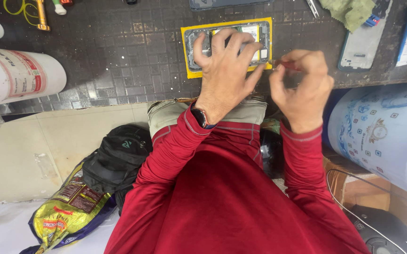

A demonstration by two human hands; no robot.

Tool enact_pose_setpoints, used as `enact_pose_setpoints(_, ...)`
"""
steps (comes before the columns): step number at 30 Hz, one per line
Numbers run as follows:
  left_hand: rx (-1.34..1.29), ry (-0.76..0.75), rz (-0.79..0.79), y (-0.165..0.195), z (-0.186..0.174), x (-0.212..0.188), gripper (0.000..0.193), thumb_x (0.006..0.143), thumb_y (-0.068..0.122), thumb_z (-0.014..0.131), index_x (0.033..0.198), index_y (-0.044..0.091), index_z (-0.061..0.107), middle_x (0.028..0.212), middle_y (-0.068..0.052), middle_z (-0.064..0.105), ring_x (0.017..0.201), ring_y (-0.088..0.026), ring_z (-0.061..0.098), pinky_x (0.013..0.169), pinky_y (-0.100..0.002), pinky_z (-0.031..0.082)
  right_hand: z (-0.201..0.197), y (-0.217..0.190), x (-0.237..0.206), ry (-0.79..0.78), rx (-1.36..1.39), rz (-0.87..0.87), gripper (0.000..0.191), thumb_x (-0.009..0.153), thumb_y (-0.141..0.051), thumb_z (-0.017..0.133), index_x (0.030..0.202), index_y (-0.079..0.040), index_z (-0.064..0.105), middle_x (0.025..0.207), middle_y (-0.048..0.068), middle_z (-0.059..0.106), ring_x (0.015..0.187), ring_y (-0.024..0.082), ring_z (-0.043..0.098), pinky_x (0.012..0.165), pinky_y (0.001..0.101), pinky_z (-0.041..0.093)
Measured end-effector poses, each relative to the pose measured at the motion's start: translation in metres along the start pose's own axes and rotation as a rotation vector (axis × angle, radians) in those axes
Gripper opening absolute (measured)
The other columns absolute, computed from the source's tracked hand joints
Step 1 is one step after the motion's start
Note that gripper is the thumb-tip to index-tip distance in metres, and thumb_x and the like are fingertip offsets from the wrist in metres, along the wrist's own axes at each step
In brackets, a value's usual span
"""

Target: The person uses a screwdriver to remove screws from a smartphone placed on a yellow mat. They then use a prying tool to separate the screen from the frame and lift the screen away, exposing the internal components.

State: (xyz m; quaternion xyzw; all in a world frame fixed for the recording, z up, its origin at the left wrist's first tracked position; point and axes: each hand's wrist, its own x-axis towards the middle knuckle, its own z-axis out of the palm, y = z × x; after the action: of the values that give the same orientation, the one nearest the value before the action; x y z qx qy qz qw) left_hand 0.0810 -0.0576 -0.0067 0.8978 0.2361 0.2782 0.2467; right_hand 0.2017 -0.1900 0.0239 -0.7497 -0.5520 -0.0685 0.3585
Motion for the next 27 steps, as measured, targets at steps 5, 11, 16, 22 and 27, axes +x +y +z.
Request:
enact_pose_setpoints(5, 0.0, 0.001, -0.005, 0.0, -0.001, -0.002, 0.034, 0.09, 0.035, 0.081, 0.118, 0.019, 0.069, 0.122, 0.003, 0.058, 0.13, -0.025, 0.046, 0.117, -0.059, 0.014, -0.036, -0.038, 0.034, -0.196, -0.373, 0.006, 0.018, 0.096, -0.006, 0.08, 0.099, -0.007, 0.062, 0.091, 0.006, 0.067, 0.08, 0.028, 0.063, 0.063, 0.0394, 0.049)
enact_pose_setpoints(11, 0.002, 0.006, -0.017, 0.0, -0.003, -0.003, 0.037, 0.088, 0.036, 0.082, 0.118, 0.018, 0.068, 0.122, 0.003, 0.058, 0.129, -0.026, 0.046, 0.117, -0.06, 0.015, -0.058, -0.051, 0.062, -0.372, -0.264, -0.013, 0.02, 0.095, -0.004, 0.074, 0.111, -0.008, 0.064, 0.097, 0.007, 0.065, 0.089, 0.028, 0.064, 0.069, 0.0404, 0.05)
enact_pose_setpoints(16, -0.012, 0.009, -0.019, 0.0, -0.002, -0.003, 0.038, 0.088, 0.037, 0.082, 0.118, 0.018, 0.068, 0.122, 0.002, 0.058, 0.129, -0.026, 0.047, 0.117, -0.06, 0.014, -0.06, -0.054, 0.066, -0.382, -0.416, -0.042, 0.027, 0.088, -0.017, 0.082, 0.105, -0.005, 0.063, 0.09, 0.009, 0.065, 0.084, 0.029, 0.065, 0.06, 0.0398, 0.048)
enact_pose_setpoints(22, -0.004, 0.005, -0.018, 0.0, -0.002, -0.003, 0.036, 0.09, 0.036, 0.082, 0.117, 0.018, 0.068, 0.122, 0.002, 0.058, 0.129, -0.026, 0.047, 0.117, -0.059, 0.014, -0.061, -0.052, 0.07, -0.383, -0.377, -0.044, 0.015, 0.097, -0.01, 0.078, 0.103, -0.01, 0.064, 0.09, 0.004, 0.065, 0.079, 0.024, 0.067, 0.066, 0.0372, 0.049)
enact_pose_setpoints(27, -0.002, 0.013, 0.0, 0.001, -0.003, -0.002, 0.037, 0.089, 0.037, 0.082, 0.117, 0.017, 0.069, 0.121, 0.002, 0.058, 0.127, -0.026, 0.047, 0.116, -0.06, 0.015, -0.065, -0.043, 0.066, -0.334, -0.099, 0.057, 0.017, 0.092, 0.004, 0.072, 0.106, -0.001, 0.063, 0.099, 0.011, 0.066, 0.083, 0.022, 0.069, 0.071, 0.032, 0.055)
